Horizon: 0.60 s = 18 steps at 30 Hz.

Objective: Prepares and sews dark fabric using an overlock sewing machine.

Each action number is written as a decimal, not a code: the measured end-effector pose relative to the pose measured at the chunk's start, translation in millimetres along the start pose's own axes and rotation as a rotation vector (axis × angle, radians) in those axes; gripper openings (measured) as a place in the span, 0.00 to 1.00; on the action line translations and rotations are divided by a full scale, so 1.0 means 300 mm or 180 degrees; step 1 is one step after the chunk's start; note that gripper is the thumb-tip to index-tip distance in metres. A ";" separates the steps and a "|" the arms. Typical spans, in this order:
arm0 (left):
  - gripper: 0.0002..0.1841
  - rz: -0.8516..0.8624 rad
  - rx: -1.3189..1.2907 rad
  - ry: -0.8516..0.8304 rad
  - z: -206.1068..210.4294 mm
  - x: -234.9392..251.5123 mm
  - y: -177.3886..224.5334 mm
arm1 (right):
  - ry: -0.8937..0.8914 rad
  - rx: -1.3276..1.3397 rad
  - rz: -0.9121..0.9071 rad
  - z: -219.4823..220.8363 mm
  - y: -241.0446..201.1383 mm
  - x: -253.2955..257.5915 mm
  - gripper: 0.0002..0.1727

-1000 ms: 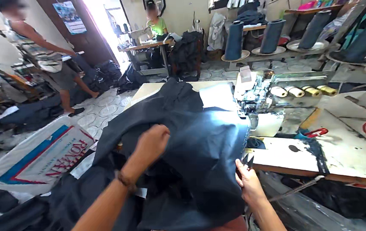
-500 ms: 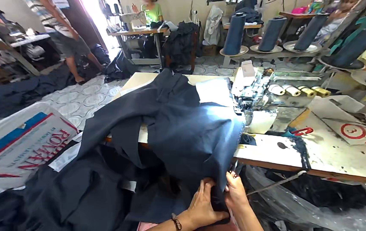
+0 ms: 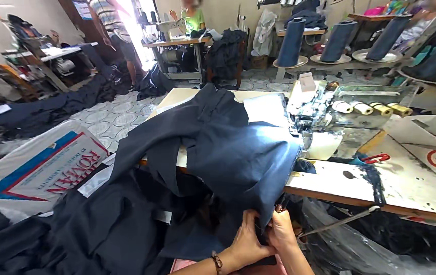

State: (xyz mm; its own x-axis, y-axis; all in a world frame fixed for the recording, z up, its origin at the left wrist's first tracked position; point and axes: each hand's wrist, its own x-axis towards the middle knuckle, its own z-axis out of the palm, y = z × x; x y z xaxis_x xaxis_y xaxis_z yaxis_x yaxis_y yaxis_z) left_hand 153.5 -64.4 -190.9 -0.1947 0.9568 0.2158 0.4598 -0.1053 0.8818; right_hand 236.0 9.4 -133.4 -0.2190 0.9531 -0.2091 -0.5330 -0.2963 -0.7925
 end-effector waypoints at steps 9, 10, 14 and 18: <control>0.15 -0.0572 -0.0190 -0.0469 -0.010 0.018 0.000 | 0.0175 -0.0273 -0.0037 -0.064 0.050 0.029 0.13; 0.13 -0.0632 -0.0195 -0.0522 -0.019 0.012 -0.013 | 0.0134 -0.0335 -0.0050 -0.088 0.069 0.036 0.15; 0.15 -0.0530 -0.0381 -0.0299 -0.077 -0.024 0.007 | 0.0209 -0.0868 0.0061 -0.123 0.097 0.036 0.07; 0.13 0.1252 -0.0250 0.0177 -0.174 -0.066 0.146 | 0.0082 -0.0758 0.0116 -0.145 0.101 0.000 0.08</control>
State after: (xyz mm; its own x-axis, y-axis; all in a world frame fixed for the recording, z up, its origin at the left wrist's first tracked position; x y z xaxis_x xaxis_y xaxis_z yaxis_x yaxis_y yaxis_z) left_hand 132.3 -102.2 -134.7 -0.0647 0.8236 0.5635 0.4415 -0.4828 0.7563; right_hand 255.4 3.1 -182.2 -0.2120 0.9442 -0.2522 -0.3166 -0.3105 -0.8963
